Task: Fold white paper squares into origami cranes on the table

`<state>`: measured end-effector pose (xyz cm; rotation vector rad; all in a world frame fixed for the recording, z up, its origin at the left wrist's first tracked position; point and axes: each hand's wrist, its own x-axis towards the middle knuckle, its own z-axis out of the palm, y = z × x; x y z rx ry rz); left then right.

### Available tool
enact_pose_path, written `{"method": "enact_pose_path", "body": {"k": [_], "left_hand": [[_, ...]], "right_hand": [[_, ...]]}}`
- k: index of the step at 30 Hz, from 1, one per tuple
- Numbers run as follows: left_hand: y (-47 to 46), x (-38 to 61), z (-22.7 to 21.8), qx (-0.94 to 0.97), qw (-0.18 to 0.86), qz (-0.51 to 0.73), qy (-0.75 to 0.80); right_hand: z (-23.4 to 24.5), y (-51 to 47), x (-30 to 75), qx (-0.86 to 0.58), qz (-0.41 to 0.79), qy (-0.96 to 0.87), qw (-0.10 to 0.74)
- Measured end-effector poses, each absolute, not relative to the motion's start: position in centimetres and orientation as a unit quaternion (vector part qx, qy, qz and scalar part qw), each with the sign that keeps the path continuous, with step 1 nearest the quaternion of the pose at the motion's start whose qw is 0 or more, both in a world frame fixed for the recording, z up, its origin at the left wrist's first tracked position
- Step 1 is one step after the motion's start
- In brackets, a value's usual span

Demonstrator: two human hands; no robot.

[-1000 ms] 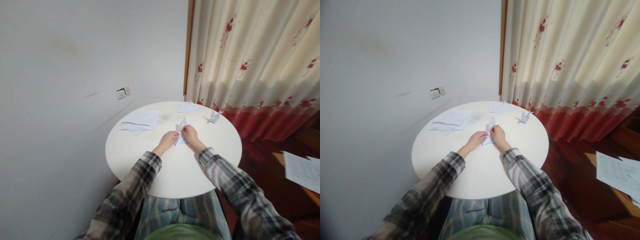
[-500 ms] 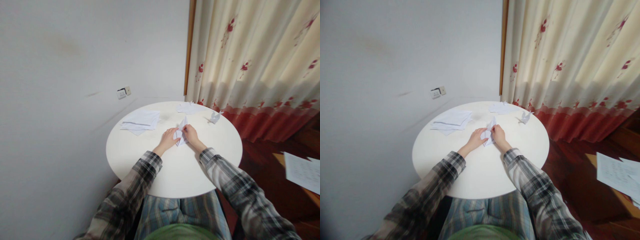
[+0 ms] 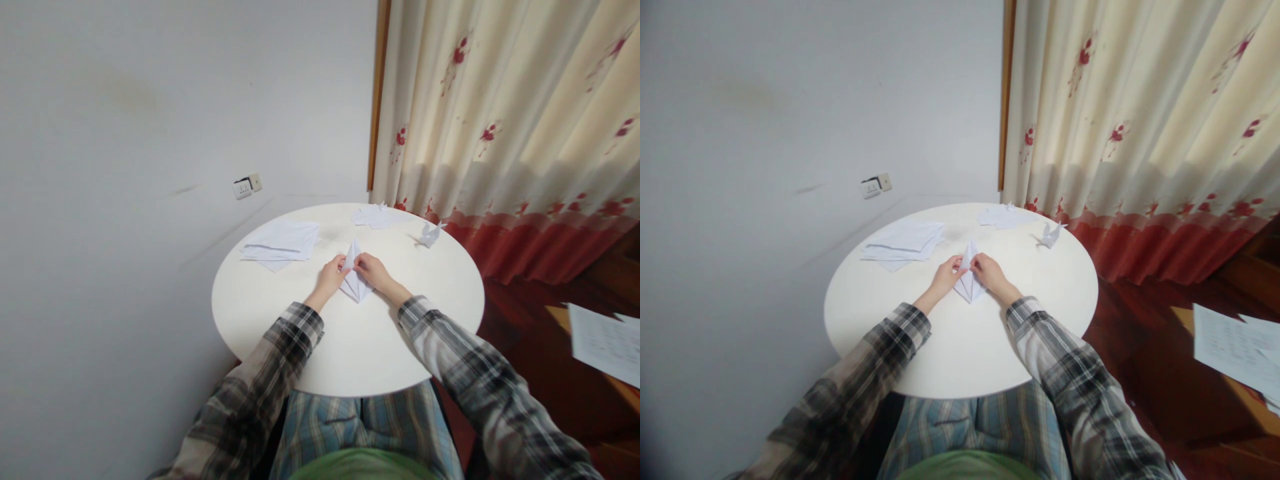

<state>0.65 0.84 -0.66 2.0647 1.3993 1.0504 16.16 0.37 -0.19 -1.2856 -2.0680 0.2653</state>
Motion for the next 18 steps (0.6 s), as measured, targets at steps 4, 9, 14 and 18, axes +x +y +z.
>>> {"method": "enact_pose_path", "body": {"k": [4, 9, 14, 18], "left_hand": [[0.80, 0.60, -0.59, 0.743, 0.246, 0.380, 0.494], [0.91, 0.46, -0.60, 0.735, 0.226, 0.370, 0.521], [1.14, 0.45, -0.76, 0.736, 0.206, 0.364, 0.532], [1.23, 0.46, -0.86, 0.737, 0.199, 0.358, 0.538]], "right_hand": [[-0.17, 0.34, 16.22, -0.494, 0.107, -0.797, 0.330], [-0.25, 0.35, 16.24, -0.484, 0.101, -0.799, 0.342], [-0.61, 0.54, 16.31, -0.469, 0.103, -0.786, 0.389], [-0.86, 0.68, 16.41, -0.488, 0.134, -0.749, 0.428]]}}
